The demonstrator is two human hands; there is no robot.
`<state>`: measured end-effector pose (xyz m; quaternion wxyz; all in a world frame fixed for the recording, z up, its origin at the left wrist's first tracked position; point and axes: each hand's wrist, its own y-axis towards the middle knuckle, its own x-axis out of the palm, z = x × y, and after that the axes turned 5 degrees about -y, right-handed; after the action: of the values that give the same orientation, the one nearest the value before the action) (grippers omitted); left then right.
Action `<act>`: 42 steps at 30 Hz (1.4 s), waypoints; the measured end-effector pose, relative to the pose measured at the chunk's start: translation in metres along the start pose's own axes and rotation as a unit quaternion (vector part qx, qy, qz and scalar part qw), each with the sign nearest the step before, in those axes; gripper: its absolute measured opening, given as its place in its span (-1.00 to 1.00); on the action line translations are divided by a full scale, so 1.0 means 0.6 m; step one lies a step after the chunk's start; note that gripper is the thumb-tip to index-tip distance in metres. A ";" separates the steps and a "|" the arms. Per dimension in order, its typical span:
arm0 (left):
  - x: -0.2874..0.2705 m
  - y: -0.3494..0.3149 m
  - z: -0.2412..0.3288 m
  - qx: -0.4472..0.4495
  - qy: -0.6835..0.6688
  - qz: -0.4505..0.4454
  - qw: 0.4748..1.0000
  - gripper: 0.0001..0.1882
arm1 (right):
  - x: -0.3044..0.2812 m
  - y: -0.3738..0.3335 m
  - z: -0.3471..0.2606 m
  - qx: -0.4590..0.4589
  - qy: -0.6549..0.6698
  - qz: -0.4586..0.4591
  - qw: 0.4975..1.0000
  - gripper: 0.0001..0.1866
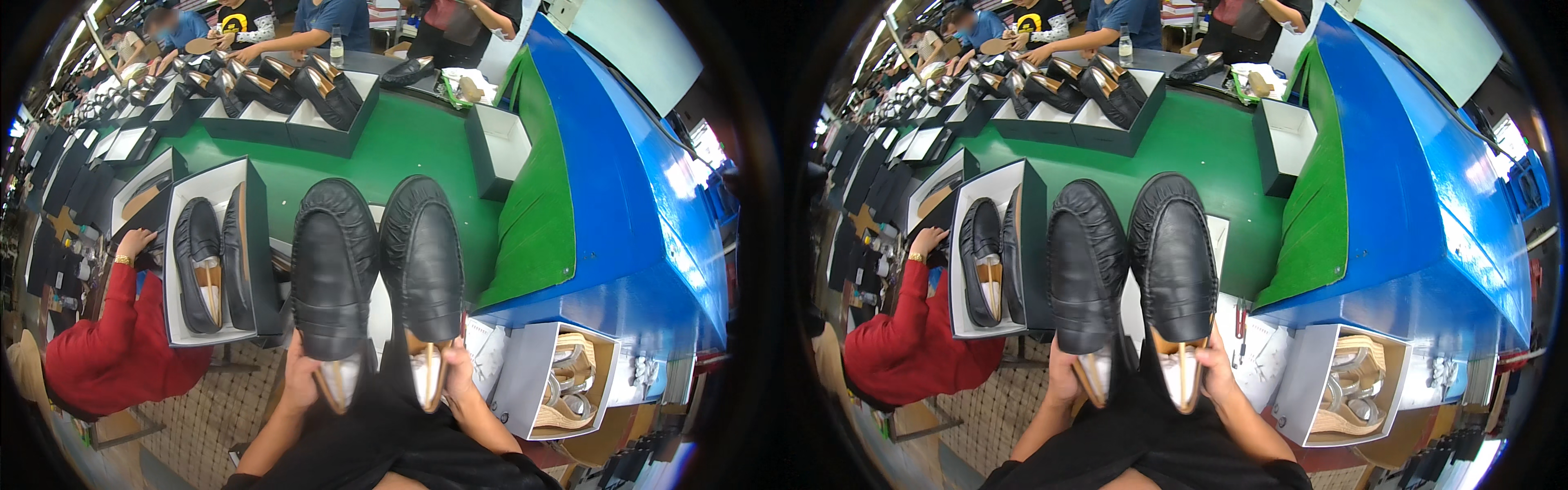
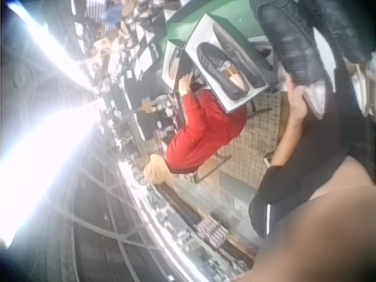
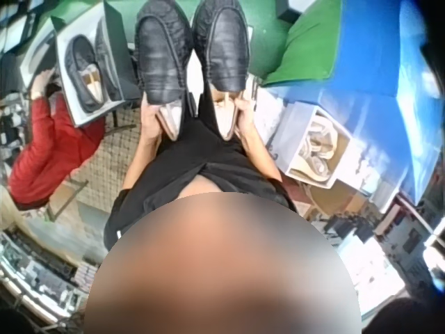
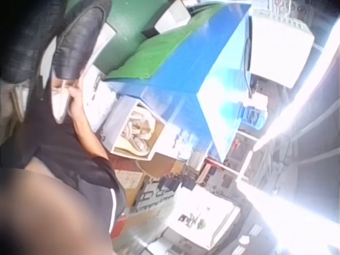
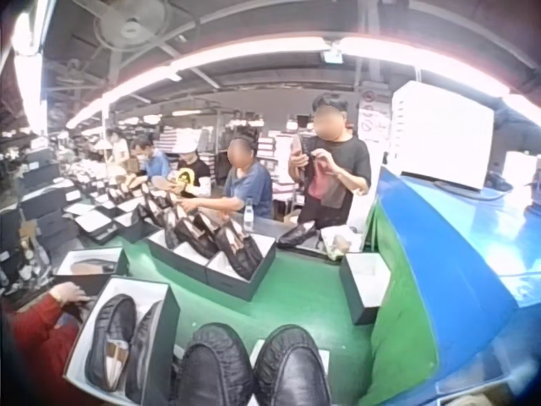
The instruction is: The person repeatedly picks up black leather loafers from open boxes on a green table, turns them over to view the soles and uppers, and places them back into the boxes. The person also briefly handles a small yellow bottle and a white cloth while continuing to handle the shoes.
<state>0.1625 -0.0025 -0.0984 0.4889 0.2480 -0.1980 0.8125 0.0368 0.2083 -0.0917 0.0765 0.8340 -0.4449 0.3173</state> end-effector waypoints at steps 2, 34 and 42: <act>-0.001 -0.005 -0.005 -0.077 -0.032 0.072 0.994 -0.37 | -0.002 -0.003 -0.003 0.162 0.191 0.002 0.968 -0.17; -0.124 0.006 -0.080 -0.167 -0.072 -0.006 0.983 -0.12 | -0.020 0.021 -0.005 0.038 0.133 -0.163 0.977 -0.38; -0.036 0.009 0.000 -0.130 -0.016 0.047 0.990 -0.19 | -0.043 -0.003 -0.030 0.049 -0.118 0.012 0.992 -0.19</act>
<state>0.1665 -0.0201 -0.1117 0.4750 0.1860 -0.3211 0.7980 0.0197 0.2348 -0.0928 -0.0211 0.8632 -0.4445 0.2387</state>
